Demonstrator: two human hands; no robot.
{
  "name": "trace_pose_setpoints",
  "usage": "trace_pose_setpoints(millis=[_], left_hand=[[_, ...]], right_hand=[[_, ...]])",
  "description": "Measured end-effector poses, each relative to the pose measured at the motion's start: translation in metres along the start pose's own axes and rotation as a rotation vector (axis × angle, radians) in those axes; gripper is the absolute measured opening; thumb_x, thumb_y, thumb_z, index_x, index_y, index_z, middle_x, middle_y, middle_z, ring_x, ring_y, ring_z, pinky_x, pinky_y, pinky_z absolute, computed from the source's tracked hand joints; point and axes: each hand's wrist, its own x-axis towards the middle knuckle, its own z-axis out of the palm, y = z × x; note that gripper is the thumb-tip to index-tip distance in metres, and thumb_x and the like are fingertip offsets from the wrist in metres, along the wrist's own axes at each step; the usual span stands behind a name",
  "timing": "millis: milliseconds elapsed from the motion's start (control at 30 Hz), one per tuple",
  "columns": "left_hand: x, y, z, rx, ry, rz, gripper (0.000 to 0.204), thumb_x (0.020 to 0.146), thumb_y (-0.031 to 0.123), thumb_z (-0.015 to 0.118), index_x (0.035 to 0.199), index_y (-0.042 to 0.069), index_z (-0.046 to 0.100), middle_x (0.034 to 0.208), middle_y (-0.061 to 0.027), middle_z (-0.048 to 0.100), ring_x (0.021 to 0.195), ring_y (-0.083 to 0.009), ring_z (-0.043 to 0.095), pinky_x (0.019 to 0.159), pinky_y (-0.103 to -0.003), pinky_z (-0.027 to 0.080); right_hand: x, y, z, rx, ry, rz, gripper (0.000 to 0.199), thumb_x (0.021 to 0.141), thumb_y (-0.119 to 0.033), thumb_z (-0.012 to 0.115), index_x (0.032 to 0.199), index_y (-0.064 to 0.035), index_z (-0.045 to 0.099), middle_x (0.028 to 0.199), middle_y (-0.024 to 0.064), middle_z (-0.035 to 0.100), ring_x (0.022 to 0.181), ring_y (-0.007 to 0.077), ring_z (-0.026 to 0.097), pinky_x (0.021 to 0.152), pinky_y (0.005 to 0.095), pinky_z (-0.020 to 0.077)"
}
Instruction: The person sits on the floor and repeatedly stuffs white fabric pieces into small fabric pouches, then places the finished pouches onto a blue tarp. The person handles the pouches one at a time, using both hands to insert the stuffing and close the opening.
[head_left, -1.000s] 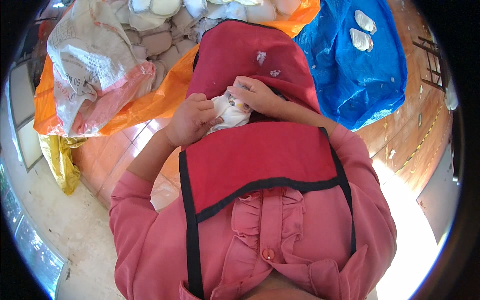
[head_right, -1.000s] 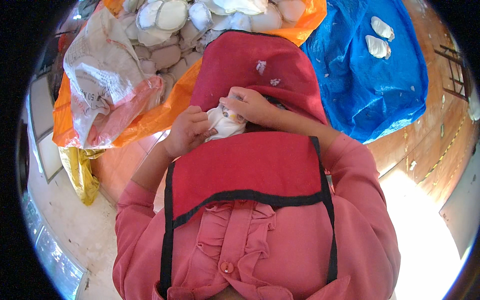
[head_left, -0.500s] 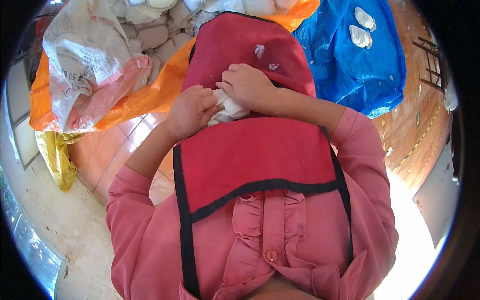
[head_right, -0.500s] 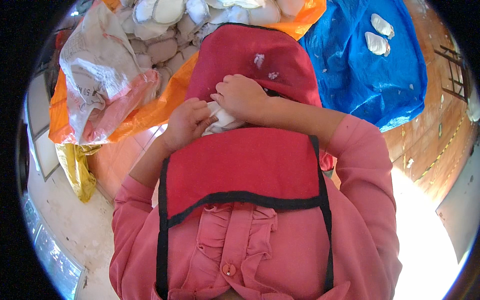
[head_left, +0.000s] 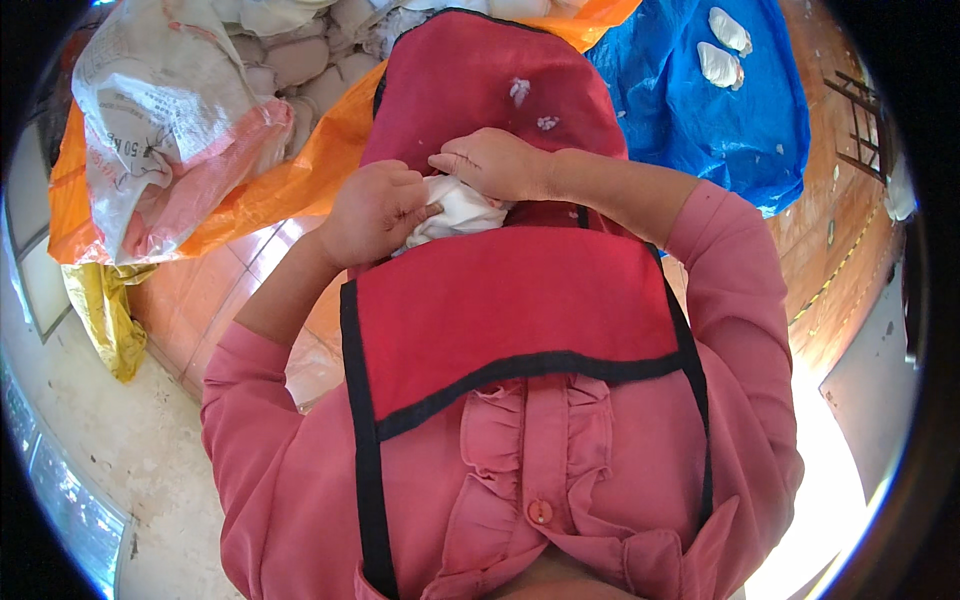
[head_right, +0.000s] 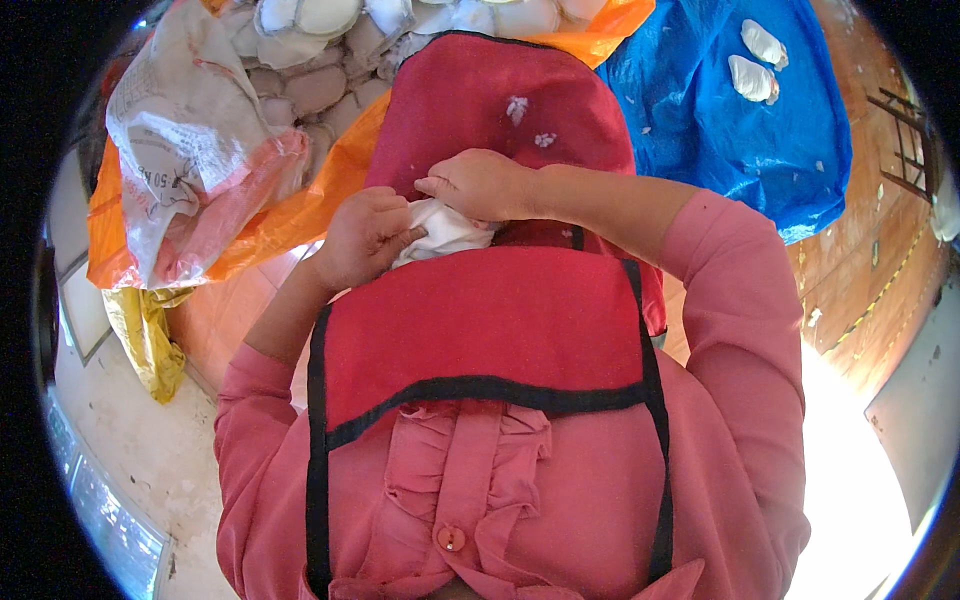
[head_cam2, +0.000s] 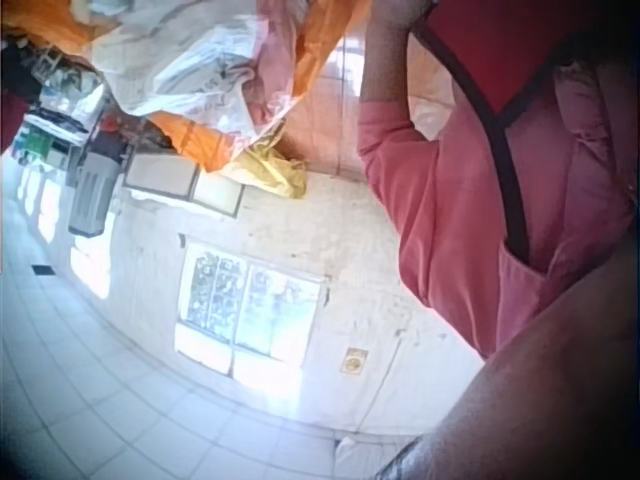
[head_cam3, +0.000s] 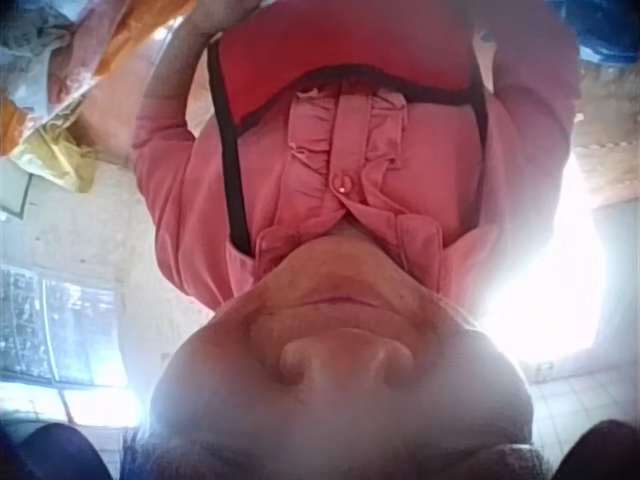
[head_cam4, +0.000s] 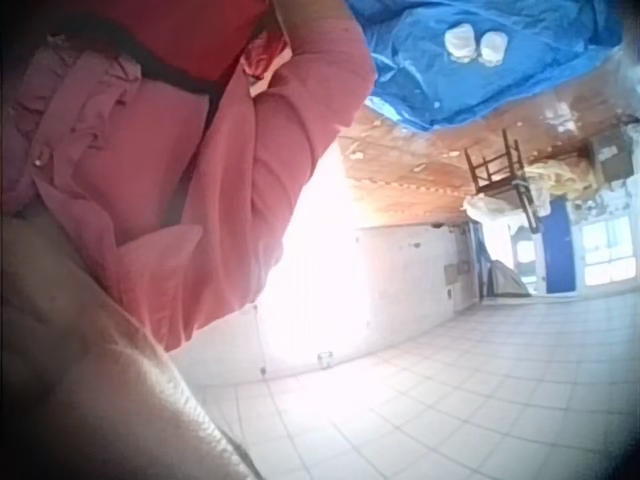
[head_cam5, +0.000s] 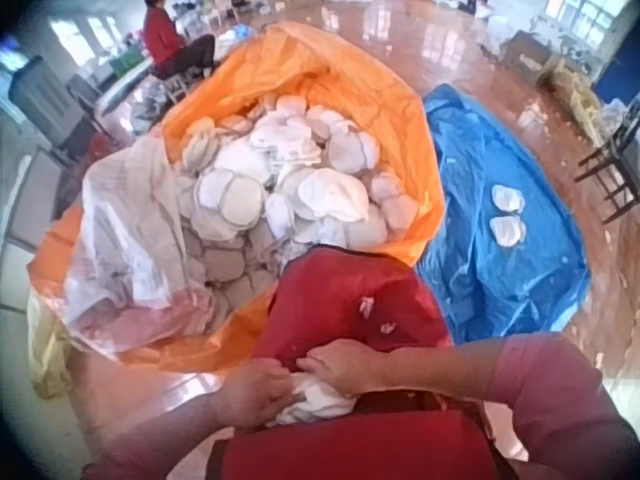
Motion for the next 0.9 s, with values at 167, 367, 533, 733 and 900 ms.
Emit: trace_pose_setpoints(millis=[167, 367, 533, 733, 900], left_hand=[[-0.004, 0.005, 0.005, 0.074, -0.048, 0.113, 0.019, 0.081, 0.017, 0.065, 0.071, 0.008, 0.051, 0.068, -0.0078, 0.051, 0.069, -0.0291, 0.055, 0.062, -0.042, 0.045], [-0.005, 0.0, 0.001, 0.045, -0.088, 0.162, 0.018, 0.08, 0.016, 0.066, 0.071, 0.008, 0.051, 0.07, -0.0077, 0.052, 0.069, -0.0288, 0.055, 0.062, -0.041, 0.046], [-0.005, -0.005, 0.001, -0.087, -0.093, 0.118, 0.02, 0.081, 0.015, 0.066, 0.072, 0.006, 0.05, 0.069, -0.0099, 0.05, 0.068, -0.0318, 0.053, 0.062, -0.043, 0.044], [-0.006, -0.023, 0.008, -0.255, -0.066, 0.053, 0.023, 0.086, 0.017, 0.065, 0.072, 0.004, 0.052, 0.069, -0.0125, 0.049, 0.069, -0.0338, 0.051, 0.062, -0.044, 0.039], [0.005, -0.003, -0.014, -0.156, -0.083, -0.157, 0.014, 0.084, 0.017, 0.064, 0.09, 0.006, 0.058, 0.082, -0.0128, 0.055, 0.081, -0.0342, 0.055, 0.07, -0.045, 0.043]], right_hand=[[-0.007, -0.005, -0.003, 0.077, -0.026, -0.028, 0.035, 0.098, -0.026, 0.042, 0.104, 0.0001, 0.064, 0.09, 0.0207, 0.064, 0.083, 0.0357, 0.064, 0.075, 0.0454, 0.0504], [-0.01, 0.018, 0.007, -0.011, 0.079, -0.263, 0.028, 0.096, -0.021, 0.044, 0.111, -0.0037, 0.061, 0.091, 0.0165, 0.06, 0.079, 0.0346, 0.063, 0.071, 0.0431, 0.0514], [-0.013, 0.034, 0.022, -0.082, 0.236, -0.323, 0.025, 0.094, -0.021, 0.048, 0.108, -0.0046, 0.061, 0.09, 0.0147, 0.058, 0.079, 0.0334, 0.063, 0.066, 0.0438, 0.0518], [-0.016, 0.027, 0.023, -0.001, 0.397, -0.243, 0.023, 0.096, -0.028, 0.05, 0.093, -0.0068, 0.058, 0.079, 0.0178, 0.06, 0.074, 0.0375, 0.062, 0.063, 0.0475, 0.0498], [-0.008, 0.018, 0.008, -0.174, 0.563, -0.317, 0.03, 0.098, -0.033, 0.048, 0.084, -0.0074, 0.057, 0.068, 0.0192, 0.06, 0.067, 0.0401, 0.061, 0.061, 0.0506, 0.0484]])
